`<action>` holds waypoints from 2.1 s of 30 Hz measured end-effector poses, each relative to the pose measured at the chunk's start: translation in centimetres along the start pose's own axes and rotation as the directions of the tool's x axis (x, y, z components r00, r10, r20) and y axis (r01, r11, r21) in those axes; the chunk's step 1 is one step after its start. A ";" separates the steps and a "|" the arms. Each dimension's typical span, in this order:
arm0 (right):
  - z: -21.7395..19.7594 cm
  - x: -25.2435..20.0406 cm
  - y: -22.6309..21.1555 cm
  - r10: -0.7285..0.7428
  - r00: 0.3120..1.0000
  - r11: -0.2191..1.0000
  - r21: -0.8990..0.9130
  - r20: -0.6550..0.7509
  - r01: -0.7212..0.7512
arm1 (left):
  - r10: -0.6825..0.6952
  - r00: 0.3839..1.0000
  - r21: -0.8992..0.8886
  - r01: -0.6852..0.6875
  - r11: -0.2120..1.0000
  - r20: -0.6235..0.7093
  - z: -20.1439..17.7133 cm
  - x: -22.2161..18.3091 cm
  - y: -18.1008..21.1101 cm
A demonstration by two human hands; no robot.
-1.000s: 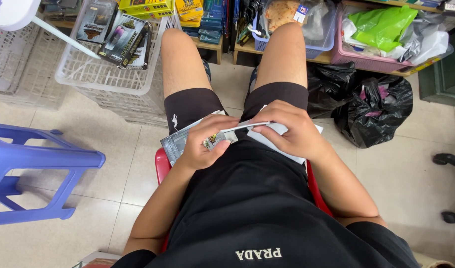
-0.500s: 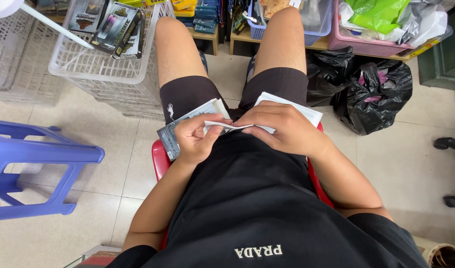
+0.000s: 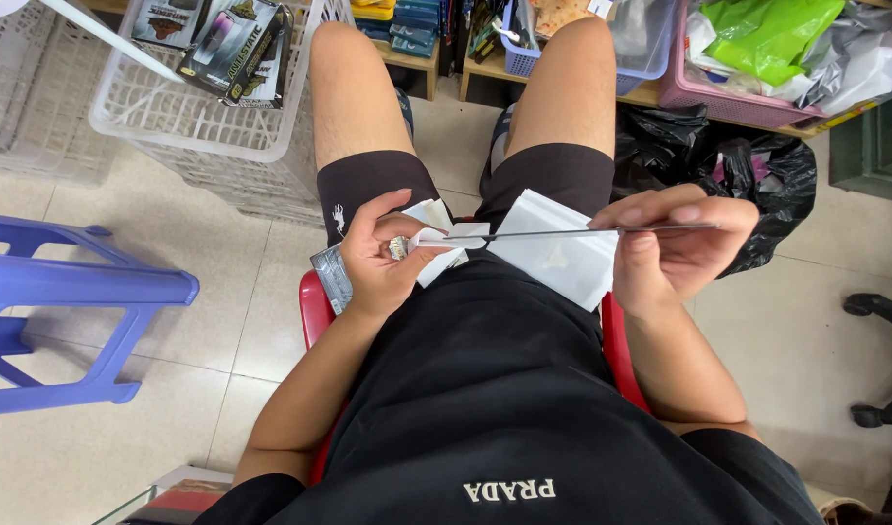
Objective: The recorder unboxes a screen protector and prepares it for application.
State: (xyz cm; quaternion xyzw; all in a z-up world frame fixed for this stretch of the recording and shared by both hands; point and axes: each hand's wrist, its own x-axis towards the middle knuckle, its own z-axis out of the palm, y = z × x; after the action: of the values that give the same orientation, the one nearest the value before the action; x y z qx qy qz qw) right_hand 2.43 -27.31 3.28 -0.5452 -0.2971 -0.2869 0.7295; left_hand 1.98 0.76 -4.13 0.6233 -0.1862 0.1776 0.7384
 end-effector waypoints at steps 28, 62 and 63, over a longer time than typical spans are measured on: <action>2.4 0.4 -2.8 0.135 0.959 0.879 -0.477 0.251 0.002 | 0.135 0.977 0.273 -0.176 0.946 0.163 0.8 -0.6 2.9; 6.9 3.8 -0.4 -0.045 0.663 0.918 -0.230 0.747 0.322 | 0.091 0.970 0.357 -0.169 0.919 0.225 1.8 1.6 8.4; 6.9 3.5 -0.3 -0.045 0.681 0.925 -0.226 0.731 0.304 | 0.076 0.972 0.359 -0.155 0.921 0.224 1.8 1.5 8.4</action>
State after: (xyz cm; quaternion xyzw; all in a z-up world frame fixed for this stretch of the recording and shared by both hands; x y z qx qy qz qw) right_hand 3.69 -21.01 7.65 -0.6958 -0.5552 -0.1676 0.4236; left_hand -0.97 0.41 4.03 0.7552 -0.2608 0.1880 0.5712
